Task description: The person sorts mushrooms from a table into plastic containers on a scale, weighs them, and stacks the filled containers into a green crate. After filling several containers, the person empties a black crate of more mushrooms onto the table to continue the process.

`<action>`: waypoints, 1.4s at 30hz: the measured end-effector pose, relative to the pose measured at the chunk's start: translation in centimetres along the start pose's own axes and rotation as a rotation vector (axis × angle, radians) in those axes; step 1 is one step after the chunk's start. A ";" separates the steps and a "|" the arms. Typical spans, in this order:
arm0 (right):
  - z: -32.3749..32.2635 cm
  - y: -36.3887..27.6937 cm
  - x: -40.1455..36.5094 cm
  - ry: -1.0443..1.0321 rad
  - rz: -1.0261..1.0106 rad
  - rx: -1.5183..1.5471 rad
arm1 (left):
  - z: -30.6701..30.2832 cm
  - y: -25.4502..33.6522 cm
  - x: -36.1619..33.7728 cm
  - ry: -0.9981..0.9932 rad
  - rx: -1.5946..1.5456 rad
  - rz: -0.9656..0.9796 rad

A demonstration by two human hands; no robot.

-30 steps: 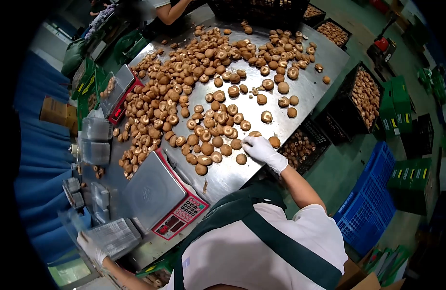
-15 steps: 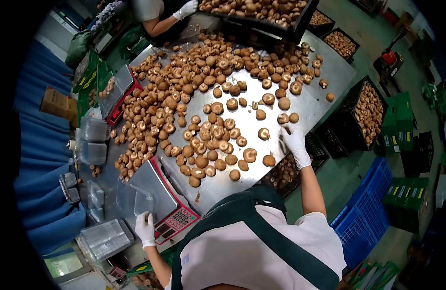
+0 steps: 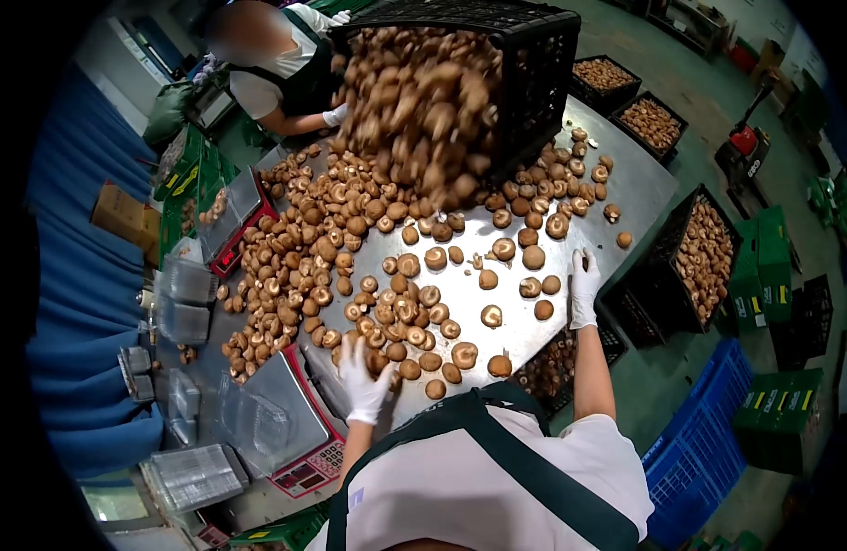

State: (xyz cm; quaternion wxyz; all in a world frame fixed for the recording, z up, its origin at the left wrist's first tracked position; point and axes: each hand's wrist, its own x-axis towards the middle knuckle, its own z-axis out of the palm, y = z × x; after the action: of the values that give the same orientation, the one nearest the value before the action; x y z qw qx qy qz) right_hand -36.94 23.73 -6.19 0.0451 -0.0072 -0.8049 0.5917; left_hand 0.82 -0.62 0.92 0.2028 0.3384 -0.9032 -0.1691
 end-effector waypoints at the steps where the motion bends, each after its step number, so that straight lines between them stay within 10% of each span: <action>1: 0.2 -0.3 0.2 -0.018 0.005 0.039 | 1.7 0.0 0.6 -0.024 -0.015 -0.004; 42: 5.3 -0.4 1.2 -0.033 -0.168 0.117 | 5.4 2.1 -1.7 -0.056 0.150 0.054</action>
State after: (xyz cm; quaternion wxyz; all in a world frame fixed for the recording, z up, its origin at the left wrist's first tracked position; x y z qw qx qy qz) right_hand -38.52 18.70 -7.33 0.0817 0.0724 -0.7674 0.6318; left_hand -1.72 2.92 -3.20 0.1561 0.3232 -0.9275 -0.1045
